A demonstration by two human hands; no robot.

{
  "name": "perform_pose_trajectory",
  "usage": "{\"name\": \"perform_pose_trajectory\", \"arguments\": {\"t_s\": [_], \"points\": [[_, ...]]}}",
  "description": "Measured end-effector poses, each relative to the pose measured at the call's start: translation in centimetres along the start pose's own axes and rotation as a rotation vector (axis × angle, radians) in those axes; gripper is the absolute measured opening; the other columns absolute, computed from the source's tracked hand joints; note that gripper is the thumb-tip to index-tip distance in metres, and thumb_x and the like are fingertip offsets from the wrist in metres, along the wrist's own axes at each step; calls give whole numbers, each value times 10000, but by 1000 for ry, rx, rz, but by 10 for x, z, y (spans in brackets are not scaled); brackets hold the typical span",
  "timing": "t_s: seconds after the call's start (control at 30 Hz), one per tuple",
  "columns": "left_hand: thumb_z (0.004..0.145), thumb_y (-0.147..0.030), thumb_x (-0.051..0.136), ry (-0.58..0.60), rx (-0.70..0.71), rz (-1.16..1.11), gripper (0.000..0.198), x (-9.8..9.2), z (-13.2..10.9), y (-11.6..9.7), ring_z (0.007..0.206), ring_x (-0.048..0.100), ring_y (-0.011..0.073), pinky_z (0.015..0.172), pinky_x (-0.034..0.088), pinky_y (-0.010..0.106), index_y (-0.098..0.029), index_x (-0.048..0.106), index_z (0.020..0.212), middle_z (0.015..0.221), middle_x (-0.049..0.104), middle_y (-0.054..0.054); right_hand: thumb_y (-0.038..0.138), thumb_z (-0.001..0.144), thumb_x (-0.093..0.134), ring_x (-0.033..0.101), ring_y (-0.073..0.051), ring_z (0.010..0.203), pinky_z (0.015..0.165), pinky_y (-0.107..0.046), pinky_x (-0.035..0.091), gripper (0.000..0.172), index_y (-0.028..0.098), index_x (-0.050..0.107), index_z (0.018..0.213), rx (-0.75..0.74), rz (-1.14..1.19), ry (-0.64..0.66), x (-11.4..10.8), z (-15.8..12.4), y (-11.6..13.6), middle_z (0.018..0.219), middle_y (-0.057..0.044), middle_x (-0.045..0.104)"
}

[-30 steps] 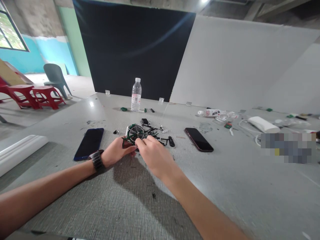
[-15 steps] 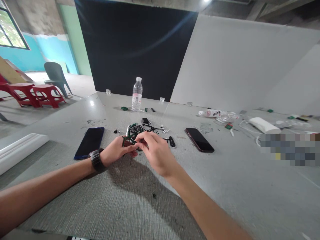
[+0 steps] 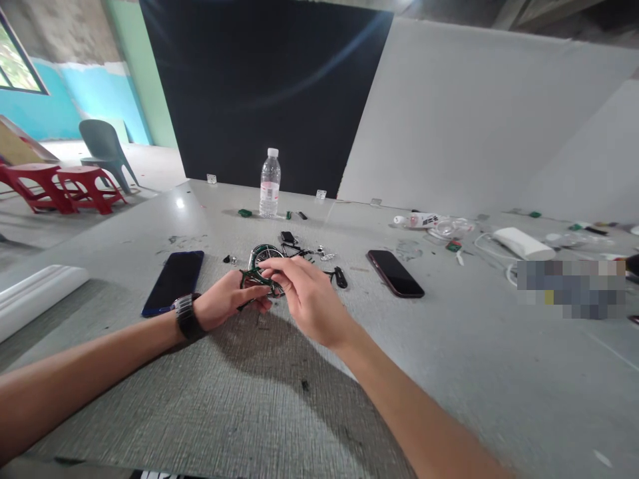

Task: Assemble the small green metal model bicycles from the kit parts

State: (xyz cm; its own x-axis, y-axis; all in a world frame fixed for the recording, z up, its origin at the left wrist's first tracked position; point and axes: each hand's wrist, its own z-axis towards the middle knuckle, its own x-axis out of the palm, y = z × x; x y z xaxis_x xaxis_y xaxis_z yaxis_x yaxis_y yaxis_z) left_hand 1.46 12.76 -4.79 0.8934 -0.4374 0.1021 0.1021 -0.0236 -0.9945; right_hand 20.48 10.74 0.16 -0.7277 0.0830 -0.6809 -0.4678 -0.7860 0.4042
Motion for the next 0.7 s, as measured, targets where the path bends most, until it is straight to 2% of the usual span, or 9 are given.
{"name": "perform_pose_trajectory", "arguments": {"t_s": [0.2, 0.33, 0.4, 0.53, 0.7], "points": [[818, -317, 721, -18, -23, 9, 230, 2, 0, -3, 645, 665, 142, 643, 554, 277, -106, 639, 859, 733, 691, 49, 186, 994, 483, 649, -148, 930, 848, -309, 510, 187, 236, 619, 1113, -20, -10, -39, 1, 0, -2, 999, -30, 699], [788, -342, 750, -36, -21, -34, 267, 3, 1, 0, 652, 671, 144, 626, 562, 267, -106, 640, 847, 744, 692, 54, 245, 960, 568, 639, -161, 853, 775, -308, 496, 66, 223, 628, 976, -29, -58, -76, 2, -1, -4, 909, -23, 700], [797, -349, 742, -27, -19, -24, 270, 3, 1, 1, 652, 672, 143, 625, 564, 261, -101, 649, 846, 729, 693, 59, 286, 937, 611, 631, -157, 795, 730, -297, 487, 71, 216, 622, 935, -21, -80, -100, 2, -1, -5, 843, -13, 691], [806, -337, 734, -4, -16, -7, 254, 3, 0, -1, 640, 672, 139, 625, 569, 265, -100, 655, 852, 724, 696, 58, 307, 933, 620, 623, -152, 750, 713, -299, 485, 110, 227, 630, 1008, -17, -139, -128, 3, -2, -5, 838, -13, 695], [796, -317, 746, -39, -44, -49, 234, 4, -1, -2, 646, 679, 140, 616, 568, 258, -110, 652, 854, 761, 697, 50, 213, 949, 576, 638, -167, 875, 801, -326, 507, 141, 252, 648, 1065, -121, -117, -90, 0, -2, -4, 963, -18, 725]]}}
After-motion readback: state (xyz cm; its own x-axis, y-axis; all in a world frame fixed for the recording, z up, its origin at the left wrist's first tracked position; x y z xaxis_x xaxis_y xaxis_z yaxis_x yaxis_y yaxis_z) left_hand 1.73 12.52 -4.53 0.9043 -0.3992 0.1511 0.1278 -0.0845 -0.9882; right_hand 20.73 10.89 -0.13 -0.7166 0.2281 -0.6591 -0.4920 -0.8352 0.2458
